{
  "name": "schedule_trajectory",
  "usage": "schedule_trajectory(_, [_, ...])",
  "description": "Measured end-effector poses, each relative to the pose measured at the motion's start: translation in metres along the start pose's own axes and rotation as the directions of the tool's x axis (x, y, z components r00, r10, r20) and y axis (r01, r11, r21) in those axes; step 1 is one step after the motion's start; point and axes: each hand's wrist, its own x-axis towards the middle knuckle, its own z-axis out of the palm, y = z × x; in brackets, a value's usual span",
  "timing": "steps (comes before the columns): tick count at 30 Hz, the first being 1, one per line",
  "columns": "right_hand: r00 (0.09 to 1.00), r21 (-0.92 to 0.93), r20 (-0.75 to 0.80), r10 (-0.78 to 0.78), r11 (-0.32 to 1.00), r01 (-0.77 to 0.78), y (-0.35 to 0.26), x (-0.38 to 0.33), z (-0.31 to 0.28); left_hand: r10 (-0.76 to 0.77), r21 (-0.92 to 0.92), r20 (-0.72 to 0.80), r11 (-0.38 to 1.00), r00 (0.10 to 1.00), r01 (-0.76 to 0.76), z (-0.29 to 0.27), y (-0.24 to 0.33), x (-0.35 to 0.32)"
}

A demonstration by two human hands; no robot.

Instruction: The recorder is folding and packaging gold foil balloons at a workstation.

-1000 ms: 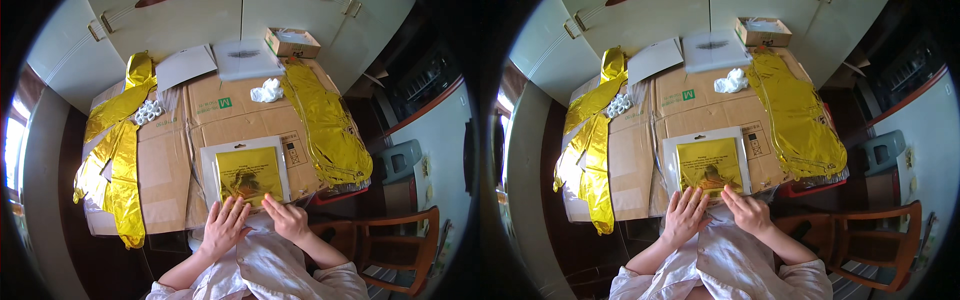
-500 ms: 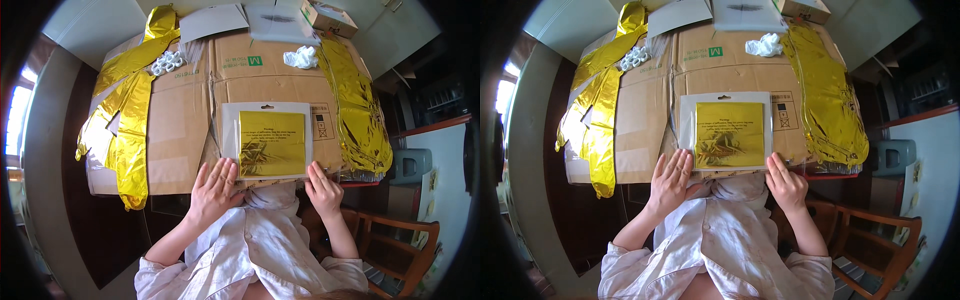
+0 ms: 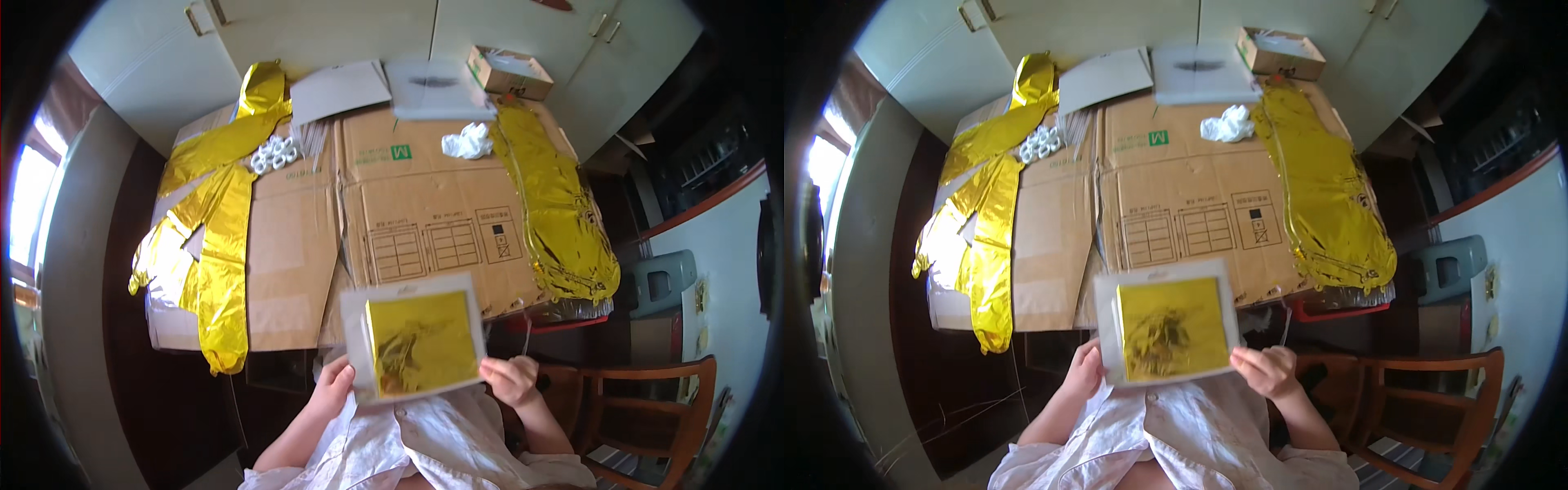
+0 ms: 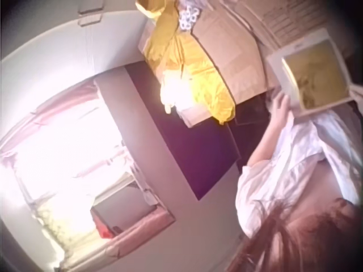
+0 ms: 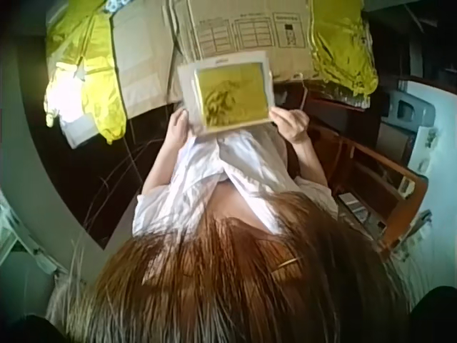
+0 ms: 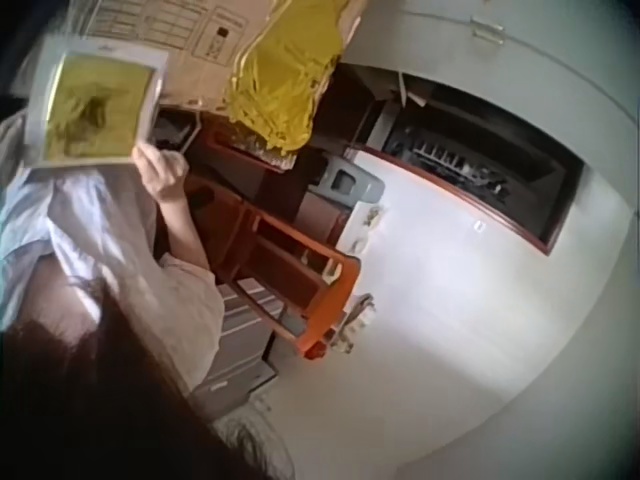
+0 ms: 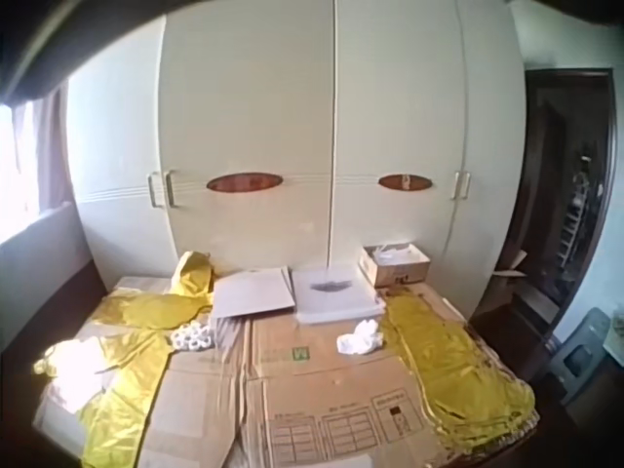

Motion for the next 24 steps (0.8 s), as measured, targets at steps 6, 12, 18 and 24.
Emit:
schedule_trajectory(6, [0.891, 0.415, -0.007, 0.455, 0.812, -0.411, -0.012, -0.035, -0.017, 0.040, 0.437, 0.258, 0.887, 0.965, -0.153, 0.007, 0.012, 0.012])
schedule_trajectory(12, [0.631, 0.466, 0.465, 0.621, 0.434, -0.771, 0.000, -0.057, -0.071, 0.086, 0.682, 0.660, 0.347, 0.746, -0.644, 0.055, 0.036, 0.055])
schedule_trajectory(18, [0.242, -0.049, 0.513, 0.824, 0.309, -0.950, 0.043, -0.156, -0.149, 0.041, 0.689, 0.703, 0.209, 0.710, -0.694, 0.095, 0.021, 0.067])
schedule_trajectory(24, [-0.174, 0.393, 0.206, 0.963, -0.244, -0.886, 0.112, -0.238, -0.171, 0.000, 0.683, 0.702, 0.283, 0.712, -0.673, 0.073, -0.008, 0.062])
